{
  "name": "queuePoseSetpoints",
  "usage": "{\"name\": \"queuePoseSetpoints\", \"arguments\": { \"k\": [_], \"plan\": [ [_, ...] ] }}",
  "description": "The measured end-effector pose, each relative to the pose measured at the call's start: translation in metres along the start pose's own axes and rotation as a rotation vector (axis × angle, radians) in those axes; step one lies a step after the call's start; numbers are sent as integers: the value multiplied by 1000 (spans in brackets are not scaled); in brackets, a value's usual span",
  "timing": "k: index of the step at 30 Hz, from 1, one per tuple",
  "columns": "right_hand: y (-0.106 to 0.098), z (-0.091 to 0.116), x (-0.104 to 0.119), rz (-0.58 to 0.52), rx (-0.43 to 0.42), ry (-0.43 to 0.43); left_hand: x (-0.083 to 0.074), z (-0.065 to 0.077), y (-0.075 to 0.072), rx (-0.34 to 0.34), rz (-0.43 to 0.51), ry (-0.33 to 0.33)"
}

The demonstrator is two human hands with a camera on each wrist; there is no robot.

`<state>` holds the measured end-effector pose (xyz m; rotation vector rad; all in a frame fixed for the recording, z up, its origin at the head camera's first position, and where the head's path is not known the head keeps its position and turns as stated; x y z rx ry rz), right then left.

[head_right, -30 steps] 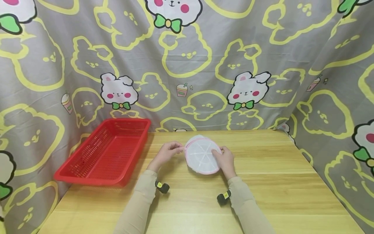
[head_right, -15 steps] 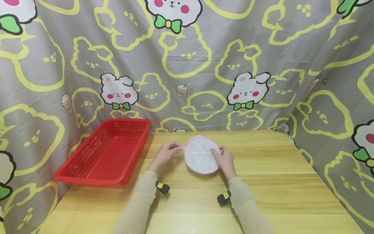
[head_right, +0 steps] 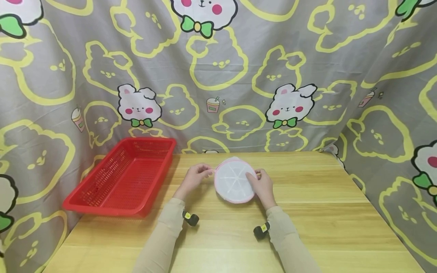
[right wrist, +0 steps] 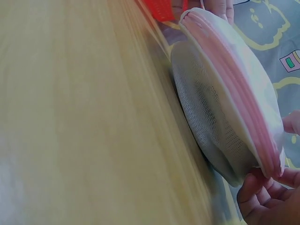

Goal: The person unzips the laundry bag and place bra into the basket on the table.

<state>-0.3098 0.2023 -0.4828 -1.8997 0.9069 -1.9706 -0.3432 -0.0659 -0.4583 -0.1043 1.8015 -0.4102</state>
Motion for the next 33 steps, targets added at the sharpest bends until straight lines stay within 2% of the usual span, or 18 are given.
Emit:
{"name": "queuePoseSetpoints", "arguments": {
  "k": [13,19,24,29,31,33],
  "plan": [
    [0,-1,-1,-26,-18,-2,4,-7,6,-17,2,-1],
    [-1,-1,3,-50,-49,-60,4,-9,9,-31,16,-20],
    [0,0,8,-83,-41,-101,5,-10,11,-53,44,-23],
    [2,-1,8,-97,-23,-108,5,-11,15,-81,51,25],
    [2,-1,7,-91,-18,-113,5,-11,16,-90,48,23],
    [2,-1,7,-87,-10,-118,4,-11,17,-92,57,-5]
  ]
}}
Point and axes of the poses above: each hand's wrist, its own z-axis away from the middle knuckle, its own y-axis out of the palm, x = y × z, the point moved 3 cm from there along -z, towards the middle knuckle, and after that the axes turned 6 degrees about z, right-handed, at the moved point
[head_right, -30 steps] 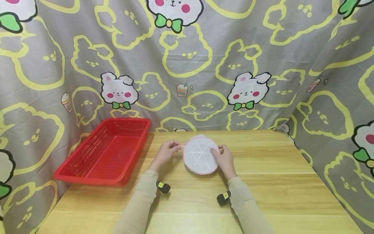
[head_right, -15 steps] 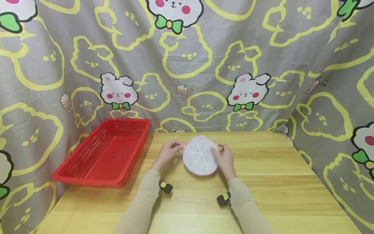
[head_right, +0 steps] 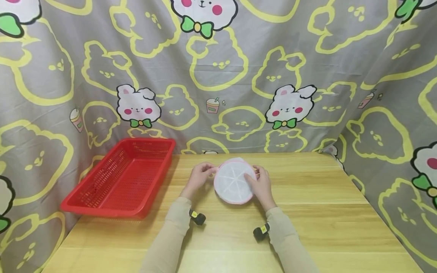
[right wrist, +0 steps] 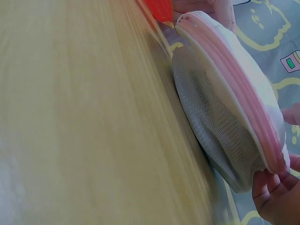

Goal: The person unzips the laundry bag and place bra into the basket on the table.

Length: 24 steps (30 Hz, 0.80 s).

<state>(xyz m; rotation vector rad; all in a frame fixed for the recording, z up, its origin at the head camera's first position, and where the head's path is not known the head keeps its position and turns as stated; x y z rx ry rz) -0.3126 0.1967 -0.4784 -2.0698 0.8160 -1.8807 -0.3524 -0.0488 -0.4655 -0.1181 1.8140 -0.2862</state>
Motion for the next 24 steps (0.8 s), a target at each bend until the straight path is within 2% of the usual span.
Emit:
{"name": "queuePoseSetpoints", "arguments": {
  "k": [5,16,24],
  "plan": [
    [1,0,1,-2,15,-5,0,-1,2,-2,18,-60],
    [2,-1,-1,63,33,-33,3,-2,3,-8,26,-75],
    [0,0,2,96,39,-57,6,-2,1,-7,39,-57]
  ]
}}
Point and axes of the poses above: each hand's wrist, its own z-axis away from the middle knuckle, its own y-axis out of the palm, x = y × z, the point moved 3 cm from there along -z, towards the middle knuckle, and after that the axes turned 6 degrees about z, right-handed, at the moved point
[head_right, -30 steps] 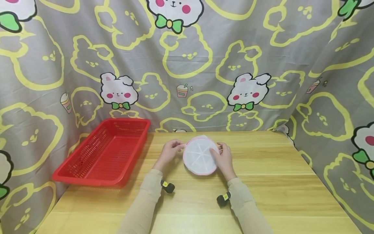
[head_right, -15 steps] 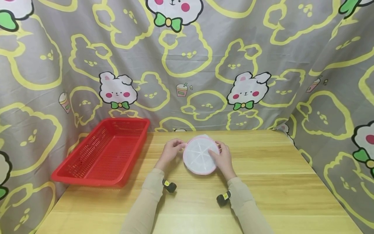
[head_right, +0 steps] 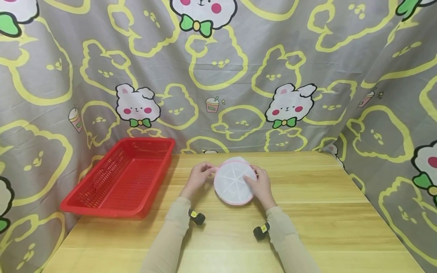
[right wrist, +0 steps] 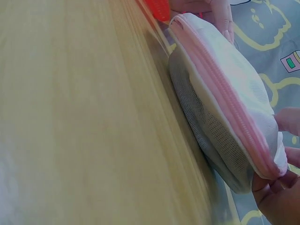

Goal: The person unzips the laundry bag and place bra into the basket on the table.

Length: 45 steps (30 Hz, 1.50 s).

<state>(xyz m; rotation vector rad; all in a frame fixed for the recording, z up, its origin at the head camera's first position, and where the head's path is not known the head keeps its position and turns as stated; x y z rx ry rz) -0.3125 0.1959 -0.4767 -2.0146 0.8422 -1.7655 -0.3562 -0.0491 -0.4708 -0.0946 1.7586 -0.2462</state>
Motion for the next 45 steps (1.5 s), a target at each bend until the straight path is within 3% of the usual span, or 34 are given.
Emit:
{"name": "queuePoseSetpoints", "arguments": {
  "k": [24,45],
  "plan": [
    [-6,2,-2,53,-89,61,-3,3,-3,54,-19,9],
    [-5,2,-2,64,-81,75,-2,6,-7,91,-52,18]
  ]
}}
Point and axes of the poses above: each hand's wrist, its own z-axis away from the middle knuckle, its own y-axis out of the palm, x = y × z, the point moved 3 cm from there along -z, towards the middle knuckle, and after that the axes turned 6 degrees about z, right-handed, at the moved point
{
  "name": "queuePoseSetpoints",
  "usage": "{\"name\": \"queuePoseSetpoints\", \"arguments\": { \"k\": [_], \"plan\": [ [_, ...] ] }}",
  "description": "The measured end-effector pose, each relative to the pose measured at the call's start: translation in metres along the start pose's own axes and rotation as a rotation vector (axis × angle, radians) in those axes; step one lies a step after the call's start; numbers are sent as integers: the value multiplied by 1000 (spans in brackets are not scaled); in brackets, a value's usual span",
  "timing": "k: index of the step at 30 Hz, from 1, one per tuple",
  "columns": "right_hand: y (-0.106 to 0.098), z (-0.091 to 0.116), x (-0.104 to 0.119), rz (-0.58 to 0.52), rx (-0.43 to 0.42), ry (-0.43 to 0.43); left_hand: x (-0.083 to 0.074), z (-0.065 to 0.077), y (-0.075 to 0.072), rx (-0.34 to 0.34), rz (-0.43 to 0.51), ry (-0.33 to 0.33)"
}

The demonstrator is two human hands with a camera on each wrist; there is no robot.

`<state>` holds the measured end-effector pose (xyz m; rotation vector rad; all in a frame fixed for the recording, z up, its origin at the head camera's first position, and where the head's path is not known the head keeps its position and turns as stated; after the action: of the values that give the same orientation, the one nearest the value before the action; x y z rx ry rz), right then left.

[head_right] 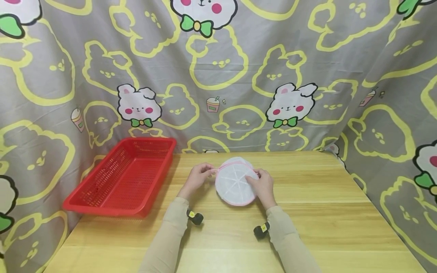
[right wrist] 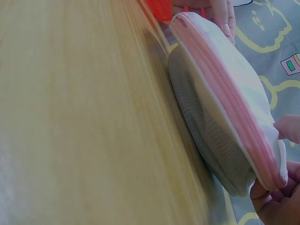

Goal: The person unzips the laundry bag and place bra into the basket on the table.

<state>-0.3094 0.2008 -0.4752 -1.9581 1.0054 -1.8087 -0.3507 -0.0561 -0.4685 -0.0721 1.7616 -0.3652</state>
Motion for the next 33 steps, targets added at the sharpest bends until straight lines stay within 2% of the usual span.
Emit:
{"name": "queuePoseSetpoints", "arguments": {
  "k": [33],
  "plan": [
    [-1,0,-1,-18,-11,9,-3,3,-4,34,-25,1]
  ]
}}
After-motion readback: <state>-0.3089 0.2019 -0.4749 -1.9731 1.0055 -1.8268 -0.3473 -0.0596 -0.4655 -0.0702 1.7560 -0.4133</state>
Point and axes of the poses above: each hand's wrist, its own z-axis away from the middle knuckle, its own y-axis out of the palm, x = y × z, the point moved 3 cm from there along -z, towards the middle knuckle, and after that the axes turned 6 degrees about z, right-handed, at the moved point
